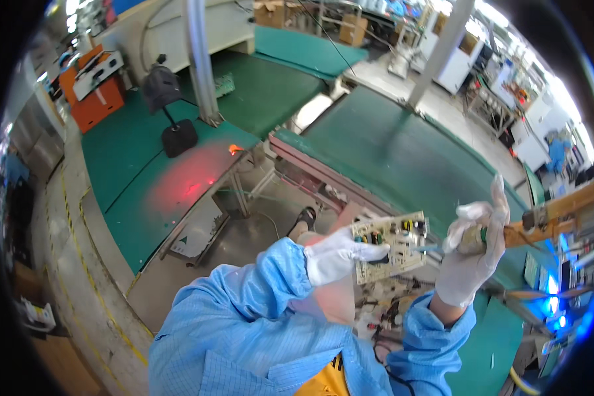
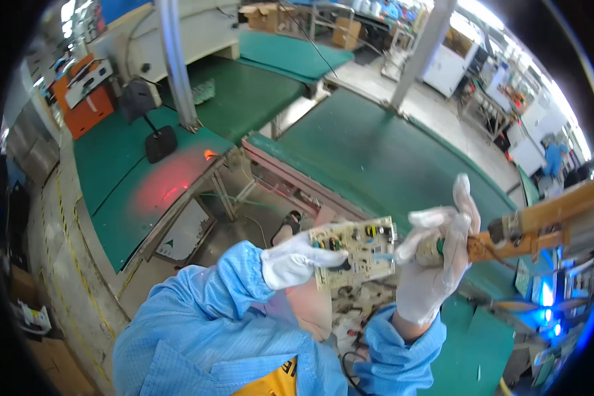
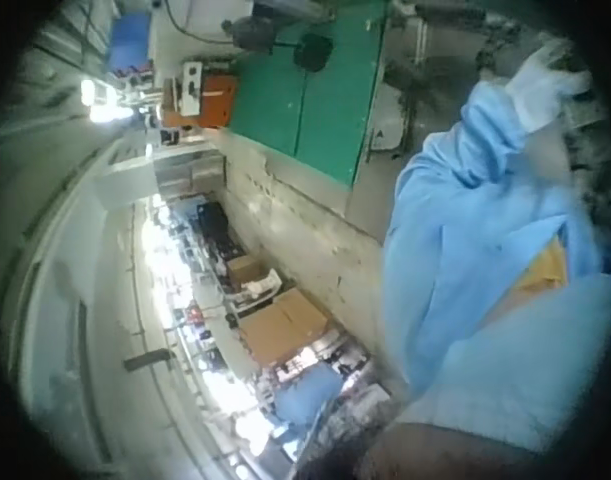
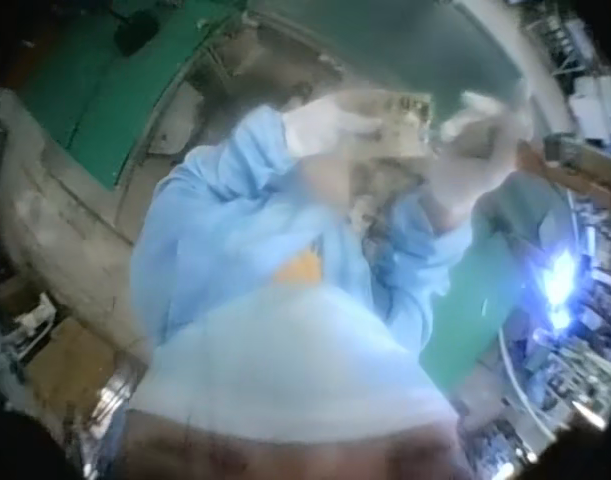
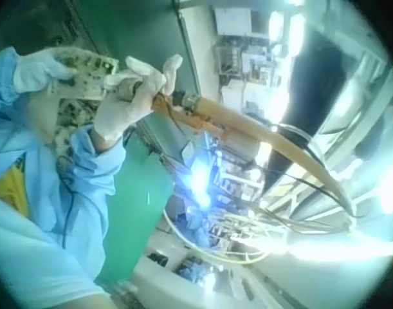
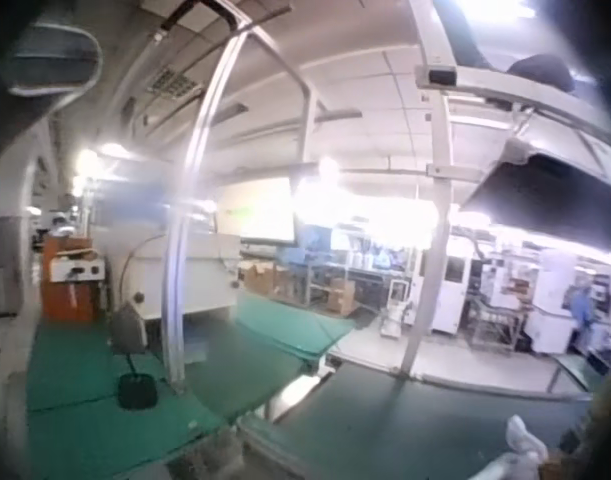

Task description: Picking up circuit boards from a conveyor belt, applying a substance using a handheld dispenser, and placing them back on the line.

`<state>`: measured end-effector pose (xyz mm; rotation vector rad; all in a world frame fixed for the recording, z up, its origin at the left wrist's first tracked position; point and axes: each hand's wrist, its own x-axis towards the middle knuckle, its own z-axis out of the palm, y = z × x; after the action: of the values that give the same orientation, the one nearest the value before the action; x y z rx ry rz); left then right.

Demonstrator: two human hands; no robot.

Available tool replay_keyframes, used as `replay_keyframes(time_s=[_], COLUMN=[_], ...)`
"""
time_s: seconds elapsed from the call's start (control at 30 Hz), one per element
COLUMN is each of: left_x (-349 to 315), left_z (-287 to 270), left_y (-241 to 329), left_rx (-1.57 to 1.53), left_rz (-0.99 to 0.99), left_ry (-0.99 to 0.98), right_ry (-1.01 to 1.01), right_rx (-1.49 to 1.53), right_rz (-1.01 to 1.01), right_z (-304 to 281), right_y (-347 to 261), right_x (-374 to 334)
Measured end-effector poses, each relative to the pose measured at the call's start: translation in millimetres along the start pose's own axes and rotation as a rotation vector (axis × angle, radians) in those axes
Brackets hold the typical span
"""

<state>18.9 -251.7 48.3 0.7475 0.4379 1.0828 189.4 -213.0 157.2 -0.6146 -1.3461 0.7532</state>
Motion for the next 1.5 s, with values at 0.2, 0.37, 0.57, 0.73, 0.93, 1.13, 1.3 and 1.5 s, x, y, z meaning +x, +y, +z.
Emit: replay_keyframes(time_s=[0.2, 0.37, 0.57, 0.73, 0.93, 1.13, 1.3, 1.5], left_x=[-2.0, -1.9, -10.0, -12.8, -12.0, -13.5, -11.5, -20.7], left_z=[7.0, 1.4, 12.7, 21.1, 15.9, 14.9, 13.3, 11.8], left_y=[0.8, -6.8, -9.0, -4.5, -13.7, -11.6, -9.2, -0.7], left_rx=[-0.096, 0.173, 0.104, 0.272, 0.267, 0.155, 0.150, 0.230], left_rz=[0.032, -0.040, -0.120, -0.103, -0.048, -0.105, -0.105, -0.050], left_ry=[0.022, 0.058, 0.035, 0.063, 0.061, 0.051, 0.038, 0.098], right_ry=[-0.067, -0.108, -0.170, -0.239, -0.152, -0.180, -0.202, -0.218], right_rx=[0.093, 0.145, 0.231, 0.306, 0.295, 0.207, 0.119, 0.025], right_rz=[0.039, -0.044, -0.106, -0.099, -0.051, -0.045, -0.044, -0.041], right_z=[2.6, -4.8, -12.7, -16.0, -12.5, -14.8, -21.6, -25.1], right_y=[9.4, 23.1, 27.8, 29.0, 25.9, 17.7, 9.3, 9.5], right_x=[1.2, 7.3, 7.1, 5.6, 3.7, 3.7, 3.3, 2.6])
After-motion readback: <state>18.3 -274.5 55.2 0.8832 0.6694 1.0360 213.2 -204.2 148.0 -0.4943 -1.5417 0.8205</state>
